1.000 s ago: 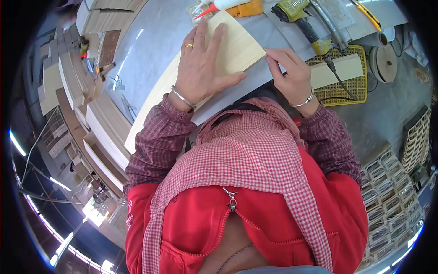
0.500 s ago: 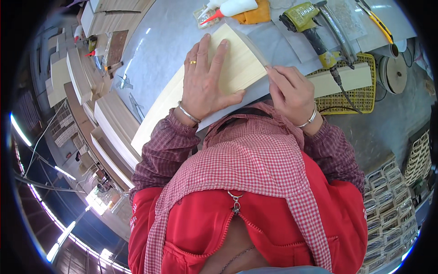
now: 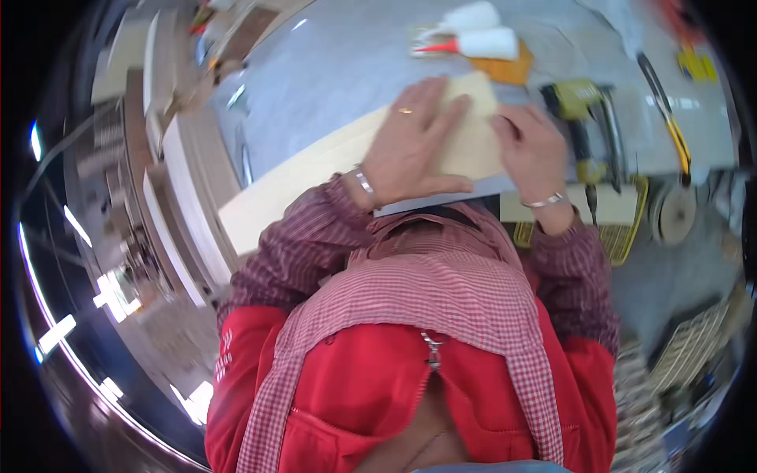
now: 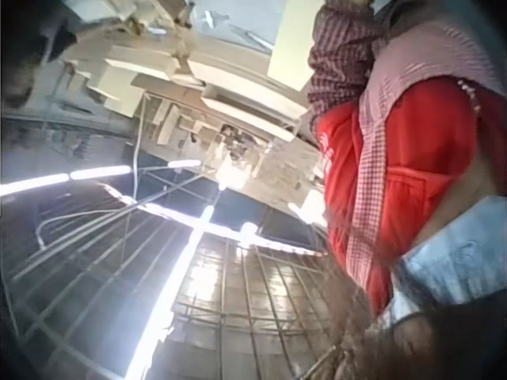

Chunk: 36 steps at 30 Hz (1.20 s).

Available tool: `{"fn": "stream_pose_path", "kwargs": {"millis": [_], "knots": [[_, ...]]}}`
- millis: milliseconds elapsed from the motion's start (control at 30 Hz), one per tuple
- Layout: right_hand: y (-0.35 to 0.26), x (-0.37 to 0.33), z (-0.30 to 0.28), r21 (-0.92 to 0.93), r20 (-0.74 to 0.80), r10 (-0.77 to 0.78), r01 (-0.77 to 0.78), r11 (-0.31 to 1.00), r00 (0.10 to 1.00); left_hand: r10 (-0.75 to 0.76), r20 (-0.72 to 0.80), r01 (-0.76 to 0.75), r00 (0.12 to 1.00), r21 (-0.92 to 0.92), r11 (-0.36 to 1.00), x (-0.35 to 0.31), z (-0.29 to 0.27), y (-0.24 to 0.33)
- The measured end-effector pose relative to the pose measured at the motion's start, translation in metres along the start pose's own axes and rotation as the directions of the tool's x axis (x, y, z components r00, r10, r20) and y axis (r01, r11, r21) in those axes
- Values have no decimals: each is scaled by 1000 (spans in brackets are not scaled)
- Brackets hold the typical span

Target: Assembling wooden drawers by applying glue and using a pneumatic nail gun to join wood panels.

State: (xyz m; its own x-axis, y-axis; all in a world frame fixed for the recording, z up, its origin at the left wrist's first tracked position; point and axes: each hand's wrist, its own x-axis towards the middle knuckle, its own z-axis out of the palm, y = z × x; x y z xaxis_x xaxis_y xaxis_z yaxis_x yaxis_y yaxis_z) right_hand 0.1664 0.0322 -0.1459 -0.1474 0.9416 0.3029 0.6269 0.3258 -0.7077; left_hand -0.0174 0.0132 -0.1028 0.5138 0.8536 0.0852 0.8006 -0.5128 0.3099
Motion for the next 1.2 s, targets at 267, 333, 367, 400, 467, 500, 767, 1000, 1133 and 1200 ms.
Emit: {"fn": "stream_pose_path", "kwargs": {"millis": [267, 333, 367, 400, 467, 500, 767, 1000, 1133, 1200], "knots": [[5, -49, -21, -104, 267, 118, -93, 990, 956, -451, -502, 405, 738, -205, 891, -227, -31, -54], [-9, -54, -29, -113, 332, 137, -104, 988, 933, -615, -654, 683, 440, -201, 702, -316, -43, -68], [-15, -55, -30, -162, 355, 173, -122, 979, 919, -660, -681, 766, 317, -226, 602, -356, -54, -69], [-14, -59, -31, -218, 360, 219, -146, 965, 907, -686, -699, 825, 200, -258, 504, -389, -58, -72], [4, -61, -35, -277, 365, 222, -122, 953, 904, -690, -718, 856, 92, -298, 423, -447, -49, -74], [19, -57, -39, -329, 363, 253, -130, 935, 897, -685, -727, 872, 54, -300, 388, -468, -37, -77], [0, -45, -27, -275, 300, 623, -560, 782, 723, -867, -478, 482, -141, -798, 361, -509, 18, -84], [-29, -72, -4, -199, 118, 759, -733, 650, 640, -763, -625, 496, -162, -720, 485, -517, 35, -97], [-18, -64, -6, -263, 98, 767, -727, 634, 634, -765, -622, 473, -163, -730, 493, -518, 37, -102], [-17, -66, -5, -278, 92, 774, -730, 624, 626, -765, -624, 469, -156, -729, 499, -521, 37, -104]]}}
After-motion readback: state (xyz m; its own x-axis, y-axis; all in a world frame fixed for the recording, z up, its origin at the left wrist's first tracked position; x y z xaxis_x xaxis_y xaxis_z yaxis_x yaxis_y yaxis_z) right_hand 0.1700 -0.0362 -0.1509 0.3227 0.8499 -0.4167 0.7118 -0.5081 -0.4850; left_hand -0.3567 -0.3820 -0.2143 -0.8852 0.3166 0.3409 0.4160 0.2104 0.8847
